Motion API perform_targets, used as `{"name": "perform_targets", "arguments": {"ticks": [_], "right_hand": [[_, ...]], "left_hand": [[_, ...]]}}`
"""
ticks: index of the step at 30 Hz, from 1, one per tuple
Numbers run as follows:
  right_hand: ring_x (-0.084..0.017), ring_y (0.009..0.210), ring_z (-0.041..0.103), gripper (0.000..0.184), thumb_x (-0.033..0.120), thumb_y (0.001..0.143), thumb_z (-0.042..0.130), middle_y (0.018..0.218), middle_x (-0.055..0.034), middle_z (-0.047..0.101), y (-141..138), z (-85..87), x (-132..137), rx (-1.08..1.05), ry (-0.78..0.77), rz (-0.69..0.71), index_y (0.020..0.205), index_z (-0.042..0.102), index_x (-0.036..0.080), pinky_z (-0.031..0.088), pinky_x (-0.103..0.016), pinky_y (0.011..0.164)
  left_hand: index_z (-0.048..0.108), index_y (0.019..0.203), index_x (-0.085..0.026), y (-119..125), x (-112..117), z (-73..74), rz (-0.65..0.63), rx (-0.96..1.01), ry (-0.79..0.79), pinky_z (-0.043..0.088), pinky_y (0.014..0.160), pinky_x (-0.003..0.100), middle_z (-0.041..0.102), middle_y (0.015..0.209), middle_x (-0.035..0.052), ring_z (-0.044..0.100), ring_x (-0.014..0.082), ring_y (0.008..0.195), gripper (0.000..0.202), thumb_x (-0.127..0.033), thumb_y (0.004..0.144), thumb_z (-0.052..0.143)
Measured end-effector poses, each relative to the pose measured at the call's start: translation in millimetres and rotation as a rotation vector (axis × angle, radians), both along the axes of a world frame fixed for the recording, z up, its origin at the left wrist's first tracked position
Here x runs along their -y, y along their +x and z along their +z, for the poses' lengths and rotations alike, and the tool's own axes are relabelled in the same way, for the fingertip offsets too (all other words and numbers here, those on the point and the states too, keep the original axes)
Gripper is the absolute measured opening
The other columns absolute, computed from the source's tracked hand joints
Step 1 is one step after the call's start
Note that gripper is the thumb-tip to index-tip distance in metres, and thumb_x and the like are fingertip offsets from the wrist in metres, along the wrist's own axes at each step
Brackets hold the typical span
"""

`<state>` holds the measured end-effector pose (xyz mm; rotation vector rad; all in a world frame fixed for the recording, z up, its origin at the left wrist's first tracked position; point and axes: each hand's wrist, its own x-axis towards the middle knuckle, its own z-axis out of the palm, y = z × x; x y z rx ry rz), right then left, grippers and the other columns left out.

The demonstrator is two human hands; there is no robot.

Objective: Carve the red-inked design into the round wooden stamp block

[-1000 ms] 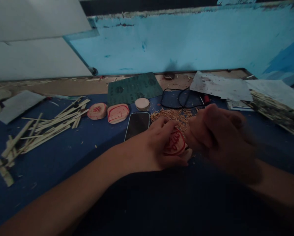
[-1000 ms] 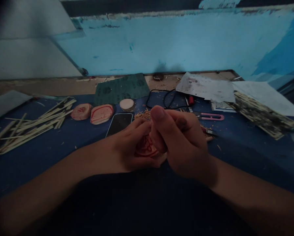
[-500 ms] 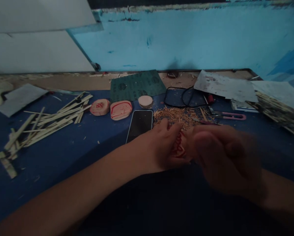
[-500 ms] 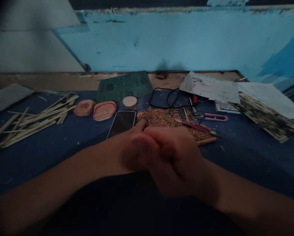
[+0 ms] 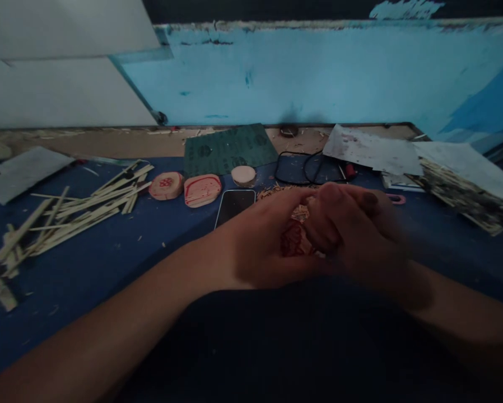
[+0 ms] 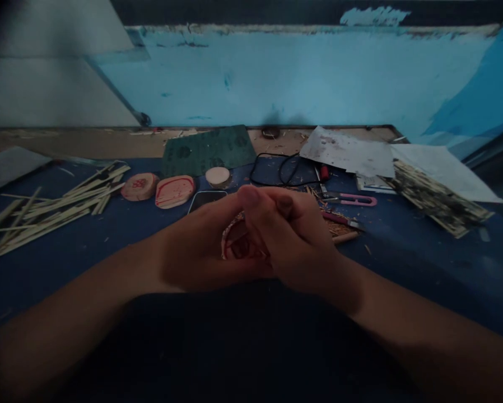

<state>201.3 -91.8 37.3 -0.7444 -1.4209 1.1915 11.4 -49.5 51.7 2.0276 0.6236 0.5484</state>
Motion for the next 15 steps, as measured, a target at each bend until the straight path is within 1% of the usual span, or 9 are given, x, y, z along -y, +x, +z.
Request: {"name": "perform_targets", "arguments": {"ticks": [1, 3, 6, 8, 10, 11, 12, 14, 15], "right_hand": [[-0.012, 0.05, 0.043, 0.047, 0.044, 0.115, 0.062, 0.062, 0.0053, 0.048, 1.5, 1.7, -1.9, -0.004, -0.017, 0.004, 0.073, 0.059, 0.024, 0.038, -0.031, 0.048], [-0.013, 0.054, 0.049, 0.041, 0.044, 0.116, 0.06, 0.067, 0.0043, 0.056, 6.4, 7.5, -3.7, 0.126, 0.025, 0.044, 0.08, 0.062, 0.024, 0.042, -0.03, 0.051], [-0.015, 0.067, 0.059, 0.028, 0.037, 0.116, 0.059, 0.08, 0.0008, 0.066, 16.0, 19.8, -1.0, 0.466, 0.261, 0.086, 0.092, 0.064, 0.023, 0.048, -0.032, 0.063], [-0.02, 0.085, 0.066, 0.018, 0.033, 0.114, 0.062, 0.095, -0.0044, 0.071, 22.6, 27.9, 1.4, 0.633, 0.421, 0.037, 0.099, 0.065, 0.023, 0.053, -0.035, 0.076], [-0.026, 0.101, 0.067, 0.015, 0.036, 0.112, 0.066, 0.11, -0.0103, 0.072, 30.8, 35.2, 1.8, 0.749, 0.496, -0.043, 0.108, 0.069, 0.022, 0.055, -0.039, 0.085], [-0.027, 0.103, 0.068, 0.018, 0.04, 0.11, 0.069, 0.115, -0.012, 0.072, 36.3, 38.8, 0.8, 0.787, 0.501, -0.068, 0.112, 0.071, 0.022, 0.055, -0.04, 0.084], [-0.027, 0.1, 0.068, 0.023, 0.045, 0.109, 0.071, 0.115, -0.0121, 0.072, 43.1, 42.2, -1.0, 0.811, 0.488, -0.086, 0.114, 0.073, 0.023, 0.055, -0.039, 0.08], [-0.022, 0.08, 0.066, 0.026, 0.049, 0.106, 0.075, 0.101, -0.0083, 0.072, 60.7, 47.7, -6.7, 0.813, 0.424, -0.071, 0.11, 0.075, 0.023, 0.05, -0.034, 0.064], [-0.019, 0.068, 0.062, 0.024, 0.048, 0.107, 0.072, 0.089, -0.005, 0.071, 70.8, 49.2, -10.3, 0.813, 0.355, -0.059, 0.107, 0.075, 0.024, 0.045, -0.032, 0.056]], "left_hand": [[0.06, 0.152, -0.025, 3.0, 2.0, 1.9, -0.024, 0.07, -0.057, 0.058, 0.116, 0.049, 0.066, 0.156, 0.0128, 0.066, 0.035, 0.142, 0.067, -0.032, 0.091, 0.087], [0.055, 0.154, -0.022, 9.2, 6.6, 0.8, -0.055, 0.22, -0.162, 0.062, 0.114, 0.045, 0.068, 0.154, 0.0128, 0.07, 0.0319, 0.138, 0.065, -0.026, 0.096, 0.082], [0.035, 0.169, -0.026, 15.0, 11.0, -8.7, -0.031, 0.247, -0.236, 0.066, 0.108, 0.046, 0.072, 0.146, 0.0119, 0.076, 0.0317, 0.128, 0.087, -0.022, 0.095, 0.081], [0.03, 0.172, -0.029, 16.3, 11.6, -15.5, -0.024, 0.266, -0.246, 0.068, 0.101, 0.045, 0.071, 0.148, 0.0126, 0.076, 0.0326, 0.128, 0.091, -0.024, 0.096, 0.081], [0.032, 0.172, -0.03, 16.6, 11.6, -20.0, -0.028, 0.301, -0.269, 0.069, 0.09, 0.04, 0.072, 0.145, 0.0133, 0.077, 0.0322, 0.124, 0.087, -0.029, 0.099, 0.079], [0.034, 0.17, -0.03, 16.5, 11.7, -21.2, -0.031, 0.309, -0.292, 0.068, 0.085, 0.038, 0.074, 0.139, 0.0128, 0.078, 0.0311, 0.119, 0.082, -0.03, 0.101, 0.078], [0.038, 0.168, -0.03, 16.4, 11.9, -21.8, -0.029, 0.313, -0.316, 0.067, 0.08, 0.036, 0.077, 0.129, 0.0113, 0.079, 0.0294, 0.112, 0.076, -0.031, 0.103, 0.076], [0.05, 0.157, -0.028, 15.8, 12.4, -22.1, -0.017, 0.31, -0.357, 0.064, 0.075, 0.034, 0.077, 0.111, 0.0077, 0.079, 0.0248, 0.098, 0.056, -0.031, 0.106, 0.073], [0.058, 0.147, -0.026, 15.5, 12.7, -22.1, -0.014, 0.316, -0.372, 0.062, 0.073, 0.033, 0.076, 0.109, 0.0073, 0.078, 0.0223, 0.092, 0.042, -0.029, 0.107, 0.072]]}}
